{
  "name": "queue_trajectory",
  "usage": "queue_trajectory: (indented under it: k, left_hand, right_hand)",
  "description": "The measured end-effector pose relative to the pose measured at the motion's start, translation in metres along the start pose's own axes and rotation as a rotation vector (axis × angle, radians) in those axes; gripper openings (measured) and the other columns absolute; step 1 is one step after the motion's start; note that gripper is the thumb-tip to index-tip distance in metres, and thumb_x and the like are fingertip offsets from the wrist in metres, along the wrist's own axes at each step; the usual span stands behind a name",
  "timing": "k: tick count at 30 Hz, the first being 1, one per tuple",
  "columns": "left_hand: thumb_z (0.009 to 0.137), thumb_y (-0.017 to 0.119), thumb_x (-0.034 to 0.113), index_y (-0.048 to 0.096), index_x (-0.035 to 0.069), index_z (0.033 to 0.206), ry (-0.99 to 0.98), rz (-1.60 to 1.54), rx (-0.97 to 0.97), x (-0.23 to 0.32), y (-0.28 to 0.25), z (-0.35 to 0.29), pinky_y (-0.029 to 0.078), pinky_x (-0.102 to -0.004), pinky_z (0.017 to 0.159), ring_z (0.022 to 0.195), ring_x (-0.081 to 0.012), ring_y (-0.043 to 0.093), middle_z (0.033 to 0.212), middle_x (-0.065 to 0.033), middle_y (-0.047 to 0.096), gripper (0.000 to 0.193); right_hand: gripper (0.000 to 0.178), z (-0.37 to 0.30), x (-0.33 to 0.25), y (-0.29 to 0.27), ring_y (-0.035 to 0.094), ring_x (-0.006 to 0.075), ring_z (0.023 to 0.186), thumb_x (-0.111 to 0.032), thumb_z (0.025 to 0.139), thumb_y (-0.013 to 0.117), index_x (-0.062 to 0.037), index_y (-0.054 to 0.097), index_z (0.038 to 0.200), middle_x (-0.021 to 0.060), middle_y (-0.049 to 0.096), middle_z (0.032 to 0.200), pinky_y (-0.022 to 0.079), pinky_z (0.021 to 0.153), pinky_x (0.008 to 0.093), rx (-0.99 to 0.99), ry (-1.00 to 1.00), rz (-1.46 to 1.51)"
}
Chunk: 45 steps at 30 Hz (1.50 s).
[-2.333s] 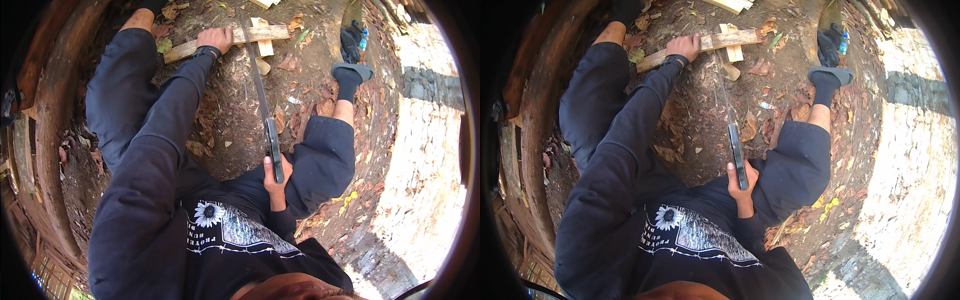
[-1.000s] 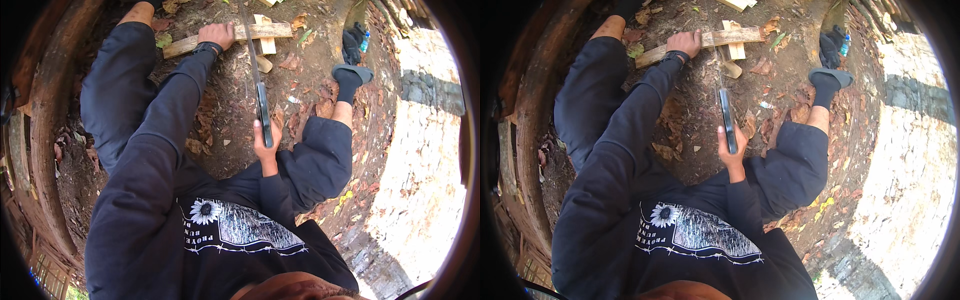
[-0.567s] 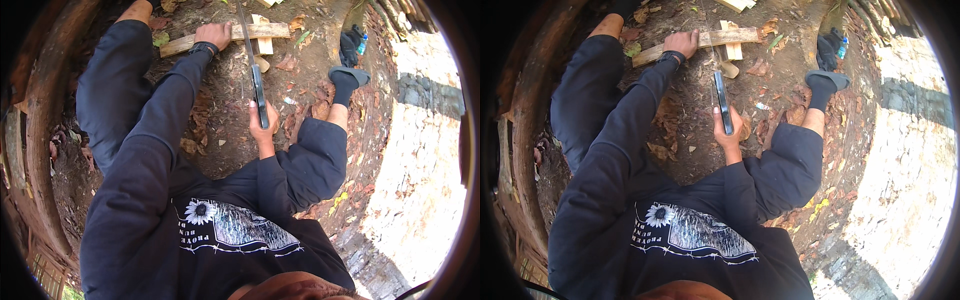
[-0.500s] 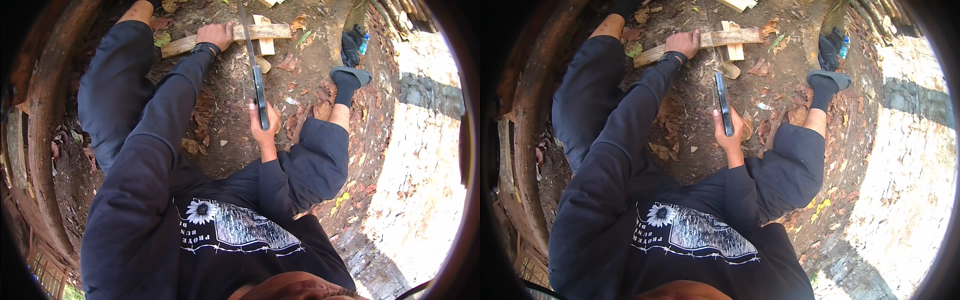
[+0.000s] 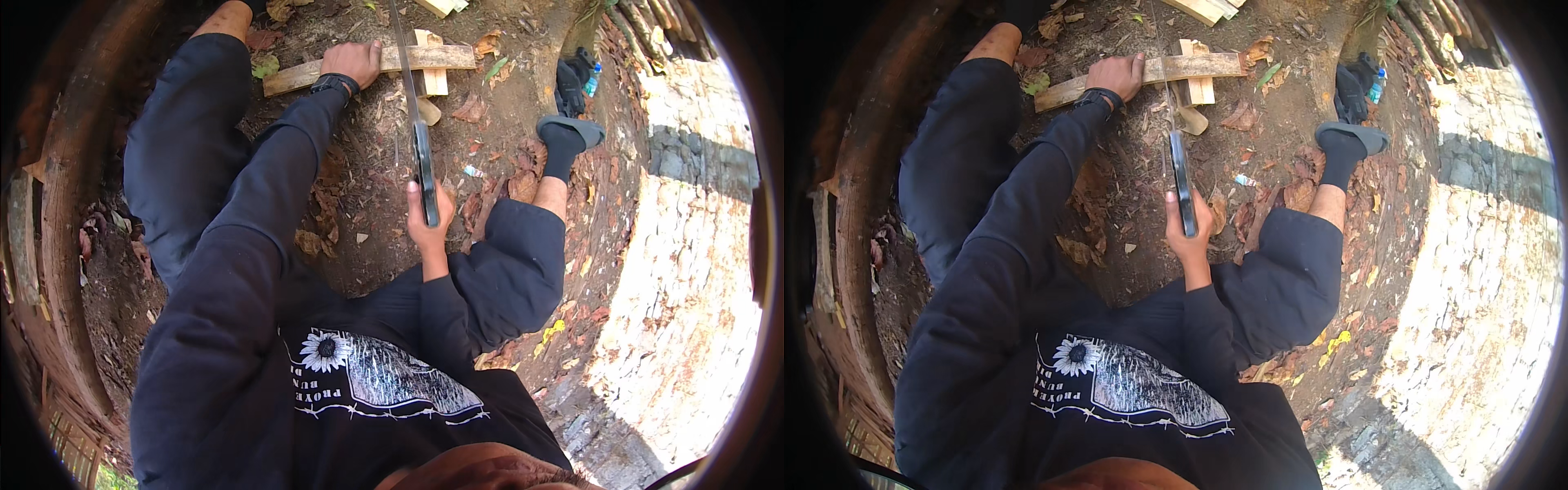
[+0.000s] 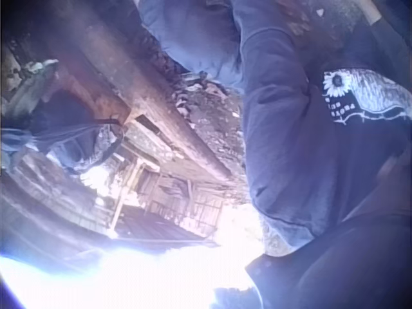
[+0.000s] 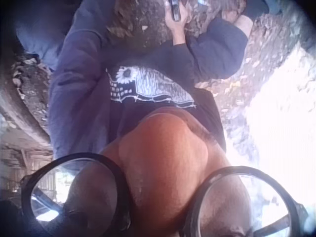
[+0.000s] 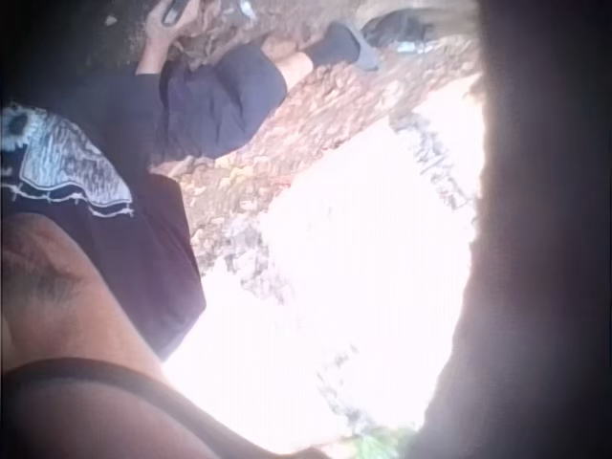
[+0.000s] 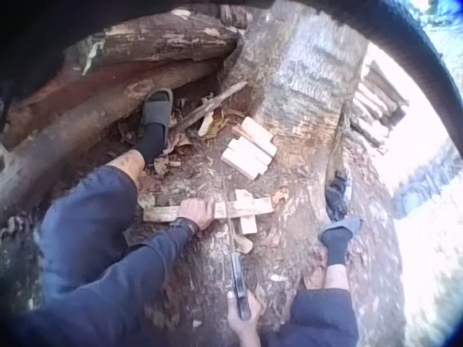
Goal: The person sits on the ground and uses a hand saw to cut small pieces of wood. They hold the wood with their left hand and saw with their right hand, creating smaller segments that are placed on the ground.
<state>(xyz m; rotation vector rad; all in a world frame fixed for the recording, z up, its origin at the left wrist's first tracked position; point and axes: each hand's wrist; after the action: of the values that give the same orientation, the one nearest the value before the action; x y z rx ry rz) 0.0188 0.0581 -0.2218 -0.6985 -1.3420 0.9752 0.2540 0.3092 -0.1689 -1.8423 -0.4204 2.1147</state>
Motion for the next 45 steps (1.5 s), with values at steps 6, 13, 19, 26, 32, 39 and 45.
queue_trajectory:
  k: [6, 13, 19, 26, 32, 39, 45]
  left_hand:
    - [0.113, 0.039, 0.046, 0.080, 0.005, 0.089, -0.093, -0.050, -0.016, 0.007, -0.010, 0.001, 0.059, -0.0575, 0.085, 0.086, -0.0466, 0.075, 0.087, -0.0264, 0.077, 0.063]
    - [0.113, 0.038, 0.046, 0.080, 0.005, 0.093, -0.090, -0.052, -0.027, 0.002, -0.009, -0.006, 0.059, -0.0580, 0.086, 0.086, -0.0466, 0.075, 0.088, -0.0263, 0.076, 0.063]
    - [0.114, 0.035, 0.046, 0.080, 0.008, 0.102, -0.044, -0.067, -0.019, 0.005, -0.014, -0.002, 0.059, -0.0584, 0.087, 0.088, -0.0465, 0.075, 0.090, -0.0266, 0.077, 0.060]
    - [0.113, 0.039, 0.047, 0.080, 0.005, 0.092, -0.103, -0.032, -0.019, -0.001, -0.003, 0.001, 0.059, -0.0578, 0.086, 0.088, -0.0466, 0.075, 0.088, -0.0262, 0.077, 0.063]
    - [0.113, 0.039, 0.047, 0.080, 0.004, 0.087, -0.098, -0.066, -0.022, 0.007, -0.009, -0.002, 0.059, -0.0578, 0.086, 0.086, -0.0472, 0.075, 0.088, -0.0271, 0.076, 0.065]
    - [0.114, 0.037, 0.046, 0.081, 0.010, 0.100, -0.051, -0.063, -0.020, -0.001, -0.011, -0.003, 0.059, -0.0585, 0.085, 0.086, -0.0470, 0.075, 0.089, -0.0258, 0.077, 0.059]
    - [0.114, 0.038, 0.048, 0.081, 0.010, 0.100, -0.073, -0.048, -0.018, 0.003, -0.005, -0.001, 0.059, -0.0580, 0.085, 0.087, -0.0467, 0.075, 0.089, -0.0252, 0.077, 0.059]
  right_hand:
    - [0.031, -0.007, 0.003, 0.002, 0.048, 0.0096, 0.063, -0.026, 0.106, 0.075, -0.0032, 0.062, 0.089, -0.0004, 0.052, 0.068, 0.043, 0.059, 0.0317, -0.051, 0.074, -0.057]
    - [0.025, -0.122, -0.039, -0.068, 0.057, 0.0148, 0.056, -0.015, 0.102, 0.076, 0.0005, 0.064, 0.087, 0.0070, 0.055, 0.064, 0.045, 0.056, 0.0334, -0.061, 0.105, -0.117]
    - [0.030, 0.000, -0.007, -0.002, 0.050, 0.0090, 0.062, -0.024, 0.106, 0.075, -0.0020, 0.063, 0.088, 0.0018, 0.052, 0.067, 0.043, 0.058, 0.0318, -0.027, -0.022, -0.070]
    - [0.031, 0.020, -0.019, 0.007, 0.049, 0.0109, 0.058, -0.023, 0.106, 0.074, -0.0028, 0.061, 0.086, 0.0016, 0.051, 0.064, 0.042, 0.056, 0.0338, -0.053, 0.011, -0.069]
    - [0.025, -0.110, -0.036, -0.063, 0.054, 0.0208, 0.053, -0.013, 0.101, 0.077, -0.0001, 0.061, 0.085, 0.0093, 0.052, 0.064, 0.045, 0.056, 0.0354, -0.034, 0.039, -0.149]
    - [0.031, -0.012, -0.013, -0.010, 0.049, 0.0101, 0.057, -0.022, 0.106, 0.074, -0.0033, 0.060, 0.084, 0.0020, 0.051, 0.063, 0.040, 0.055, 0.0334, -0.029, -0.060, -0.100]
    - [0.027, 0.072, -0.022, 0.033, 0.049, 0.0101, 0.059, -0.021, 0.106, 0.073, -0.0014, 0.064, 0.091, 0.0020, 0.053, 0.065, 0.043, 0.058, 0.0326, 0.009, -0.099, 0.036]
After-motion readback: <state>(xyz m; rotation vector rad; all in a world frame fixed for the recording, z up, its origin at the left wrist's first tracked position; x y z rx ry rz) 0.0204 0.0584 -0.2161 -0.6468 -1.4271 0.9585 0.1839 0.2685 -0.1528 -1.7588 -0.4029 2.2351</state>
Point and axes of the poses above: each hand's wrist, its own z-axis towards the middle knuckle, its own y-axis out of the palm, x = y × z
